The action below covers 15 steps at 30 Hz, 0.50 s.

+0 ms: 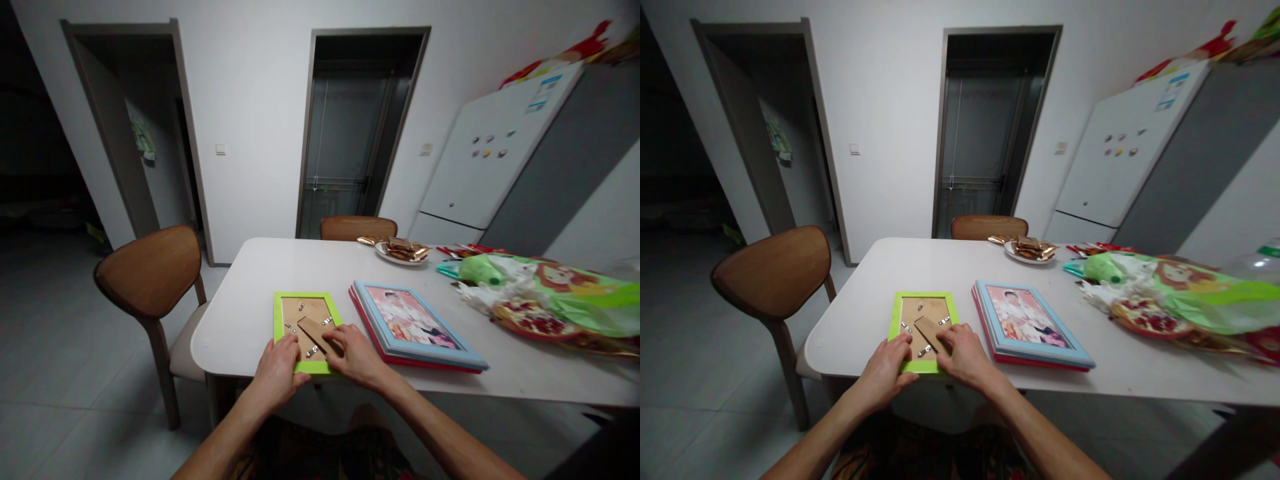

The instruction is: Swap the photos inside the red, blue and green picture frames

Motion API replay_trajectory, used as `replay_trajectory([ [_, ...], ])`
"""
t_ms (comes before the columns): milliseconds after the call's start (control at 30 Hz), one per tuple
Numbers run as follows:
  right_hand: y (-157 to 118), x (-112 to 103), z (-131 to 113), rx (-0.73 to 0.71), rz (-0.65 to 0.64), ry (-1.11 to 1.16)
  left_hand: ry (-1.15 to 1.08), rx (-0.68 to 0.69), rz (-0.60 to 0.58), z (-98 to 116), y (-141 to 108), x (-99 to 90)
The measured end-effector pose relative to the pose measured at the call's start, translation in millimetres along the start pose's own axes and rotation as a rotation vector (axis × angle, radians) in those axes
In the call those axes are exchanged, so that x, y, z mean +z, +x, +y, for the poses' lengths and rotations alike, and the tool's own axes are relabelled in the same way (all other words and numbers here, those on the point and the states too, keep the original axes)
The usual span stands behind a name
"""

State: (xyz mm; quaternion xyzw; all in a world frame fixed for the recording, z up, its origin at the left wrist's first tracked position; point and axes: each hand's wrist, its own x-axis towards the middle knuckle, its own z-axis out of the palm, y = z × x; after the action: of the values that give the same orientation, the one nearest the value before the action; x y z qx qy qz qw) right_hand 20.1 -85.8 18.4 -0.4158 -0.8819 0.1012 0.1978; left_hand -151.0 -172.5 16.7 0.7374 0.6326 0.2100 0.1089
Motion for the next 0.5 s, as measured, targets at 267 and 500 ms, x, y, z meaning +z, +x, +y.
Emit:
replay_trajectory([
  [267,1,2,-3,-0.024,0.013,-0.045,0.036,0.022,0.012,-2,-2,2.0],
  [500,-12,9,-9,-0.16,0.114,-0.056,0.068,0.021,-0.023,-3,-1,-2.6],
])
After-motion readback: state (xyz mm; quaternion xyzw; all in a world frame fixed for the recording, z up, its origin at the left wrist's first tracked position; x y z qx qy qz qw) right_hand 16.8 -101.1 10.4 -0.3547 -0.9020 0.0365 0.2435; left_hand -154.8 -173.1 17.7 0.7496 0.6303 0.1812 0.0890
